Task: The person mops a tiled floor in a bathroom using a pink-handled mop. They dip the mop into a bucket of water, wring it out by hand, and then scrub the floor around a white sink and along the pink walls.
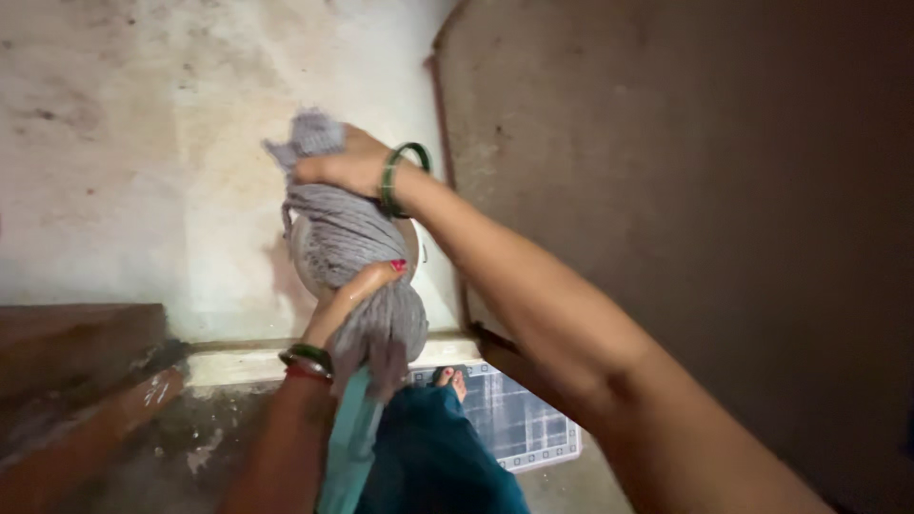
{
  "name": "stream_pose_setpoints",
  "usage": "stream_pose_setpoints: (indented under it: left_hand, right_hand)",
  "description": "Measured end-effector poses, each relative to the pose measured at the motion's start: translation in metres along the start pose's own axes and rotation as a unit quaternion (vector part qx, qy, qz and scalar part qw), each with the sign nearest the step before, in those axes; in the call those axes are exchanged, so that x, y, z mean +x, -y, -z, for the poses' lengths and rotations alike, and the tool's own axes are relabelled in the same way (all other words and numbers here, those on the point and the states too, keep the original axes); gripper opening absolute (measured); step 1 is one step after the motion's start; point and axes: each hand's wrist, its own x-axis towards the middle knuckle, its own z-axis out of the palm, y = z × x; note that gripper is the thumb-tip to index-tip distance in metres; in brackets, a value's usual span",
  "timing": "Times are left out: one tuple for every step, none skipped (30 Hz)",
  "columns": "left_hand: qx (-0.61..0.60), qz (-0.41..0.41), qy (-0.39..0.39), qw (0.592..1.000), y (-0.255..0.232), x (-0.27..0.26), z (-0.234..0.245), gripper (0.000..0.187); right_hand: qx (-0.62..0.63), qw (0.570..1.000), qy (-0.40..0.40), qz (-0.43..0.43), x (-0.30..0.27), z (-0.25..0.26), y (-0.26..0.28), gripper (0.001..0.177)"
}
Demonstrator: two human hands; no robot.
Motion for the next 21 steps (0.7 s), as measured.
stream_pose_setpoints:
  left_hand:
    - [0.000, 0.001, 0.004, 1.000, 0.000, 0.006, -0.006, 0.035]
    - [0.001, 0.004, 0.008, 1.000, 0.001, 0.011, -0.011, 0.034]
    - [0.001, 0.006, 0.011, 1.000, 0.002, 0.013, -0.016, 0.034]
    - [0.001, 0.009, 0.015, 1.000, 0.002, 0.013, -0.019, 0.034]
    - [0.003, 0.012, 0.017, 1.000, 0.002, 0.014, -0.022, 0.033]
    - [0.003, 0.014, 0.023, 1.000, 0.002, 0.013, -0.024, 0.033]
    - [0.005, 0.014, 0.027, 1.000, 0.003, 0.011, -0.026, 0.033]
    - [0.004, 0.017, 0.032, 0.999, 0.004, 0.007, -0.027, 0.032]
    - [0.003, 0.016, 0.036, 0.999, 0.003, 0.006, -0.028, 0.032]
    - [0.002, 0.015, 0.043, 0.999, 0.003, 0.004, -0.031, 0.031]
    - [0.002, 0.010, 0.048, 0.999, 0.001, 0.006, -0.034, 0.031]
    - [0.002, 0.005, 0.052, 0.999, 0.000, 0.008, -0.037, 0.031]
    - [0.000, -0.002, 0.056, 0.998, -0.002, 0.011, -0.040, 0.030]
    - [-0.002, -0.010, 0.059, 0.998, -0.004, 0.014, -0.042, 0.030]
    - [-0.004, -0.016, 0.060, 0.998, -0.006, 0.016, -0.043, 0.030]
    - [-0.009, -0.028, 0.063, 0.998, -0.010, 0.019, -0.042, 0.029]
    - [-0.014, -0.043, 0.065, 0.997, -0.017, 0.022, -0.038, 0.029]
    - [-0.022, -0.058, 0.068, 0.996, -0.025, 0.023, -0.032, 0.029]
    - [-0.036, -0.082, 0.075, 0.993, -0.038, 0.021, -0.025, 0.028]
    - [-0.053, -0.102, 0.084, 0.990, -0.049, 0.015, -0.021, 0.028]
    - [-0.051, -0.134, 0.088, 0.986, -0.067, 0.011, -0.016, 0.028]
  right_hand:
    - [-0.071, 0.997, -0.024, -0.028, 0.005, -0.003, 0.007, 0.083]
    - [-0.141, 0.987, -0.048, -0.055, 0.007, -0.004, 0.010, 0.096]
    - [-0.156, 0.984, -0.038, -0.078, 0.006, -0.006, 0.012, 0.097]
    - [-0.170, 0.980, -0.027, -0.100, 0.003, -0.010, 0.012, 0.097]
    - [-0.185, 0.975, -0.017, -0.121, 0.001, -0.013, 0.013, 0.098]
    - [-0.216, 0.969, -0.025, -0.118, 0.000, -0.015, 0.014, 0.096]
    - [-0.246, 0.962, -0.031, -0.115, -0.001, -0.019, 0.015, 0.094]
    - [-0.276, 0.954, -0.038, -0.112, -0.002, -0.021, 0.017, 0.091]
    - [-0.277, 0.953, -0.040, -0.119, -0.002, -0.022, 0.019, 0.089]
    - [-0.277, 0.952, -0.043, -0.126, -0.003, -0.023, 0.021, 0.086]
    - [-0.278, 0.950, -0.046, -0.132, -0.004, -0.023, 0.023, 0.084]
    - [-0.278, 0.949, -0.044, -0.144, -0.002, -0.023, 0.028, 0.084]
    - [-0.278, 0.947, -0.041, -0.157, 0.000, -0.023, 0.034, 0.084]
    - [-0.277, 0.945, -0.038, -0.170, 0.002, -0.021, 0.037, 0.084]
    - [-0.269, 0.949, -0.043, -0.156, 0.001, -0.018, 0.038, 0.084]
    - [-0.262, 0.953, -0.048, -0.142, 0.001, -0.015, 0.038, 0.085]
    - [-0.254, 0.957, -0.053, -0.127, 0.002, -0.012, 0.038, 0.085]
    - [-0.206, 0.971, -0.072, -0.099, 0.004, -0.008, 0.037, 0.089]
    - [-0.159, 0.981, -0.089, -0.072, 0.004, -0.003, 0.036, 0.093]
    - [-0.111, 0.987, -0.106, -0.045, 0.003, 0.000, 0.034, 0.098]
    - [-0.006, 0.992, -0.120, -0.024, 0.000, 0.001, 0.030, 0.101]
